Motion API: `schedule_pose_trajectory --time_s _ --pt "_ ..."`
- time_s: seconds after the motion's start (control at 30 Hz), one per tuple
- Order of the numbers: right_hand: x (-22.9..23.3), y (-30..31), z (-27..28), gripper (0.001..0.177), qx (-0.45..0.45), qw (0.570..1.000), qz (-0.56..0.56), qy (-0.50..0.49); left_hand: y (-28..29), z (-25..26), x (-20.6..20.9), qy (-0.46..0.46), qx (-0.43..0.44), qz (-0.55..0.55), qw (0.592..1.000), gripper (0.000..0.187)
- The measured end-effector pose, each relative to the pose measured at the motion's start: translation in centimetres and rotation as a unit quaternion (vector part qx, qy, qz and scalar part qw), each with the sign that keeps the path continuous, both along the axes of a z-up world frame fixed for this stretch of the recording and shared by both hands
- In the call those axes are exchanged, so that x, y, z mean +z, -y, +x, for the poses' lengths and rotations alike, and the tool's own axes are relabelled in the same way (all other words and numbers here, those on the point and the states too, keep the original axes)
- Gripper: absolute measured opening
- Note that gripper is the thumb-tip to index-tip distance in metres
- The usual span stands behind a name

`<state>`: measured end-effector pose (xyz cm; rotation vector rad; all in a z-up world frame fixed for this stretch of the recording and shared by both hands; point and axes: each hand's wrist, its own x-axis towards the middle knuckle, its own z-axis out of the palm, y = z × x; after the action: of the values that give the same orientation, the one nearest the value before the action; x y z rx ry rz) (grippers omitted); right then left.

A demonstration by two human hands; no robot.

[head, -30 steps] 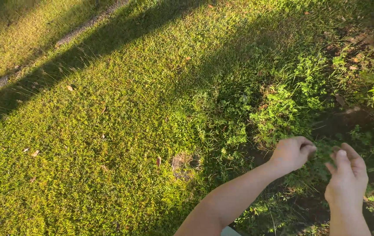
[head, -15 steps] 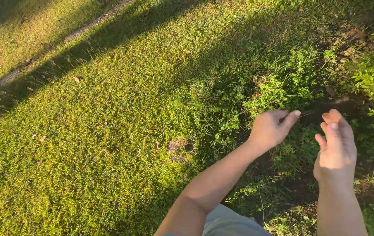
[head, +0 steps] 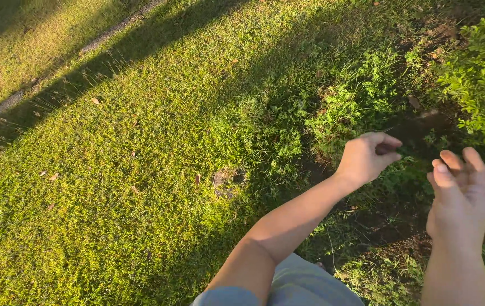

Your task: The person repeatedly bends and pulls weeds from the soil by hand, gathering them into small bunches and moving along the garden bed. The person handles grass and broadleaf weeds, pulling them out and holding them in hand.

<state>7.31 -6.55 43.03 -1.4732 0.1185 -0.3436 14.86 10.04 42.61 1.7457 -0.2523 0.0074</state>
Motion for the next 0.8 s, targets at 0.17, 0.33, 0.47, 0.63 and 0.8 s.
schedule_pose_trajectory --time_s 0.17,0.33,0.47,0.63,0.8 --pt "-0.5 2.5 -3.1 0.054 -0.039 0.999 -0.013 0.006 1.6 -1.8 1.9 0.005 -0.002 0.107 0.994 0.045" --pt "-1.9 6.2 -8.3 0.044 -0.163 0.986 -0.032 -0.001 2.7 -2.4 -0.1 0.1 -0.023 0.025 0.994 0.017" --pt "0.3 6.6 -12.7 0.02 -0.261 0.962 0.036 -0.071 2.5 -2.8 1.4 -0.122 -0.016 -0.134 0.983 0.033" --pt "-2.0 7.7 -16.2 0.02 -0.299 0.947 -0.04 -0.111 2.2 -1.4 -1.3 -0.01 0.012 0.038 0.999 0.024" --pt "-2.5 7.3 -16.4 0.032 -0.3 0.942 0.069 -0.134 1.4 -0.7 -1.8 -0.12 -0.027 -0.133 0.983 0.042"
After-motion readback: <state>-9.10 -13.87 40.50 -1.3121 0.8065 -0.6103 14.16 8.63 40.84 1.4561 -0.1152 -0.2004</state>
